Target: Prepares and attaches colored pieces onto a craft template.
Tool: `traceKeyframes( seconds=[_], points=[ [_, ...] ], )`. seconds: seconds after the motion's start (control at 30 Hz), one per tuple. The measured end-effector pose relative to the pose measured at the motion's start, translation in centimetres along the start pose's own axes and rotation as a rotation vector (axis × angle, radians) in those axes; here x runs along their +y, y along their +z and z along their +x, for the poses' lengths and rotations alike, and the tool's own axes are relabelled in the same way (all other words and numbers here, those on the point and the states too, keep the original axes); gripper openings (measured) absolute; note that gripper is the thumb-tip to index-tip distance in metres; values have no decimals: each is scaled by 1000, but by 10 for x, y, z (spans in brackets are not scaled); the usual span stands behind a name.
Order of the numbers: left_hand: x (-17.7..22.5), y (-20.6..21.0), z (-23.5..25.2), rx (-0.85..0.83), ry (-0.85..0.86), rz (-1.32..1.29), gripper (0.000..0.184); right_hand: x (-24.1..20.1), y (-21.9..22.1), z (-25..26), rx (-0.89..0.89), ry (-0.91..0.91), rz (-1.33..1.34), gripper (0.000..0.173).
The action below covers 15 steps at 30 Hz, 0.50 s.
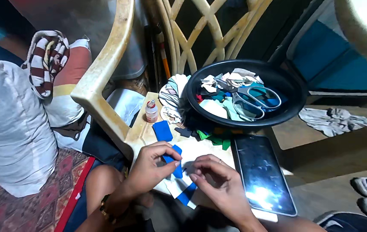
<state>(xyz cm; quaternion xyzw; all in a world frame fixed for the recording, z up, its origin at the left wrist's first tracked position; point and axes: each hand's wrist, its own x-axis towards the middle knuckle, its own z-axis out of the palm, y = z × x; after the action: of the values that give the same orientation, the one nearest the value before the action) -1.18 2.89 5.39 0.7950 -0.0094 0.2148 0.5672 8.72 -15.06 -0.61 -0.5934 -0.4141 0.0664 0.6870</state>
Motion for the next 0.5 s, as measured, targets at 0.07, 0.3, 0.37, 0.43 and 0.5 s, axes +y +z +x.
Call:
traceKeyframes(
  seconds=[0.07, 0.3, 0.37, 0.43, 0.5],
  points=[
    [0, 2, -3, -95, -57, -72, 9, -2, -4, 3, -49, 39, 147, 34],
    [11, 8, -1, -369, -266, -101, 44, -8, -5, 9, -193, 204, 405, 53],
    [13, 8, 0, -357, -316, -97, 45, -10, -4, 10, -147, 271, 389, 48],
    [13, 10, -2, -317, -341, -95, 42, -11, -5, 10, -112, 297, 370, 44],
    [9, 12, -6, -284, -352, -139, 43, -13, -7, 10, -89, 293, 370, 40]
  ],
)
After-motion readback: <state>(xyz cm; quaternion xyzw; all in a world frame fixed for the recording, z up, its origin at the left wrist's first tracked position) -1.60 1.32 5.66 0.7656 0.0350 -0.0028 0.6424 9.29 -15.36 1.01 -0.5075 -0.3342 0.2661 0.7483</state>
